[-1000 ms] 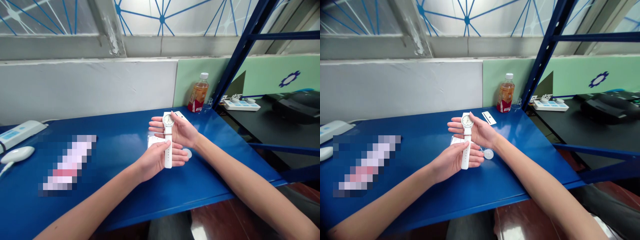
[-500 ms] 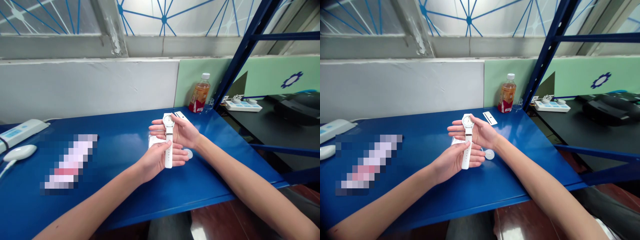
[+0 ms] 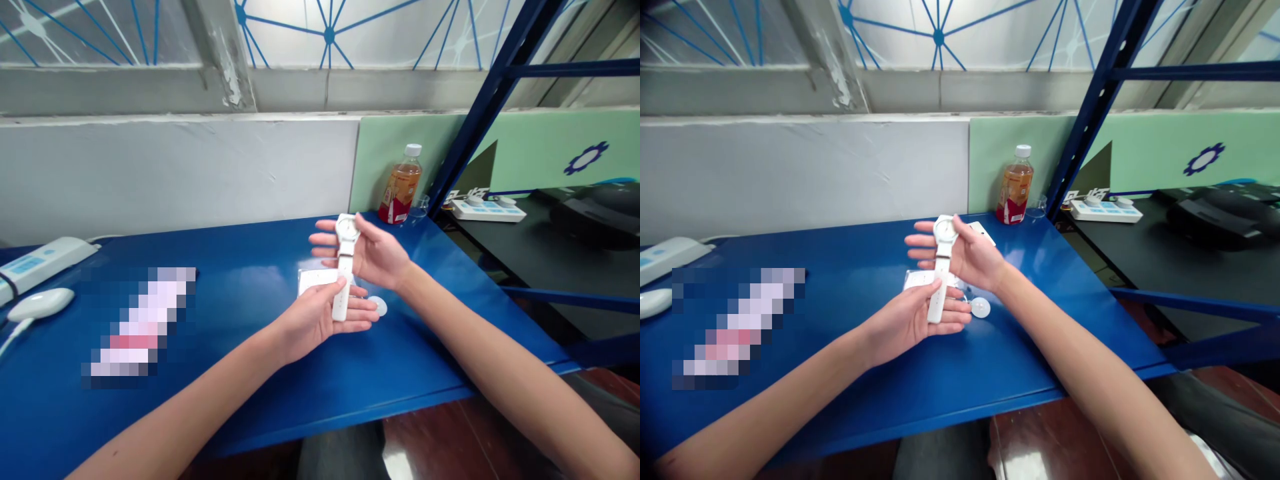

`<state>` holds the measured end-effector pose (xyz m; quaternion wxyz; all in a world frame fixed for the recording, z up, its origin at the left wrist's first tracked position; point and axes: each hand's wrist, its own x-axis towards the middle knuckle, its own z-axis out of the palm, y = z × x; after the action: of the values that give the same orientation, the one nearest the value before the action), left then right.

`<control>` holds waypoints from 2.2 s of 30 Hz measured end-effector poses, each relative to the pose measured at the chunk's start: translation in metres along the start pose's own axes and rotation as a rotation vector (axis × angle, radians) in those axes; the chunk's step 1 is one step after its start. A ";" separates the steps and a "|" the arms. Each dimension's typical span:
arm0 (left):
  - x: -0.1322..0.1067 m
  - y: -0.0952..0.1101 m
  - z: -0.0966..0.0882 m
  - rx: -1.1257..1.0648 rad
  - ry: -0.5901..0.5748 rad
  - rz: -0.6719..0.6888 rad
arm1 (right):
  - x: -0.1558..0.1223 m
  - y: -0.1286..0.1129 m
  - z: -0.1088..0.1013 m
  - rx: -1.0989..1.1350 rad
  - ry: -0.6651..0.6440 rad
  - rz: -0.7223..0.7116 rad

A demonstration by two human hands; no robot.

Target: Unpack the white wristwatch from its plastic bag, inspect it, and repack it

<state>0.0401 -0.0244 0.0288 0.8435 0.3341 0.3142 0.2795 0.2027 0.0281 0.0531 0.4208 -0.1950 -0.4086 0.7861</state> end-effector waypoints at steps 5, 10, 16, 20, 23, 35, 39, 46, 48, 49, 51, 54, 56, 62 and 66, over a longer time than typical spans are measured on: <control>-0.002 0.001 -0.001 0.007 -0.056 -0.080 | -0.007 -0.022 0.000 -0.085 0.269 -0.317; -0.006 0.008 0.001 0.016 -0.108 0.017 | -0.008 -0.011 0.009 -0.239 0.117 -0.294; -0.009 0.013 -0.001 0.120 -0.152 0.192 | -0.007 0.008 0.005 -0.554 -0.030 -0.194; -0.012 0.012 0.001 0.198 -0.166 0.225 | -0.005 0.013 0.001 -0.551 -0.052 -0.156; -0.013 0.009 0.004 0.224 -0.136 0.208 | -0.004 0.018 0.002 -0.441 -0.104 -0.092; -0.004 0.008 0.000 0.106 -0.002 0.240 | -0.005 0.004 0.007 -0.117 -0.024 -0.156; -0.006 0.005 -0.001 0.132 -0.041 0.206 | -0.004 0.005 0.006 -0.077 -0.018 -0.074; -0.001 0.001 -0.004 0.124 -0.038 0.129 | -0.002 0.007 -0.001 -0.071 -0.064 0.001; 0.000 0.001 -0.004 0.109 -0.014 0.118 | -0.002 0.007 -0.003 -0.076 -0.082 -0.029; 0.000 0.001 -0.005 0.106 -0.006 0.116 | -0.002 0.007 -0.003 -0.076 -0.088 -0.041; 0.000 0.001 -0.006 0.116 -0.011 0.127 | -0.001 0.007 -0.003 -0.061 -0.092 -0.058; 0.000 0.000 -0.006 0.123 -0.035 0.160 | 0.000 0.007 0.000 -0.013 -0.059 -0.064; 0.000 -0.001 -0.006 0.124 -0.029 0.168 | 0.000 0.007 0.003 0.008 -0.026 -0.039; 0.002 -0.002 -0.003 0.149 0.001 0.166 | -0.004 0.001 0.008 0.013 -0.057 0.024; -0.002 0.001 0.000 0.211 0.012 0.179 | -0.008 -0.002 0.008 0.026 -0.097 -0.015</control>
<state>0.0389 -0.0247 0.0303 0.7736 0.4459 0.3157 0.3212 0.2028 0.0186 0.0595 0.4087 -0.1482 -0.4197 0.7967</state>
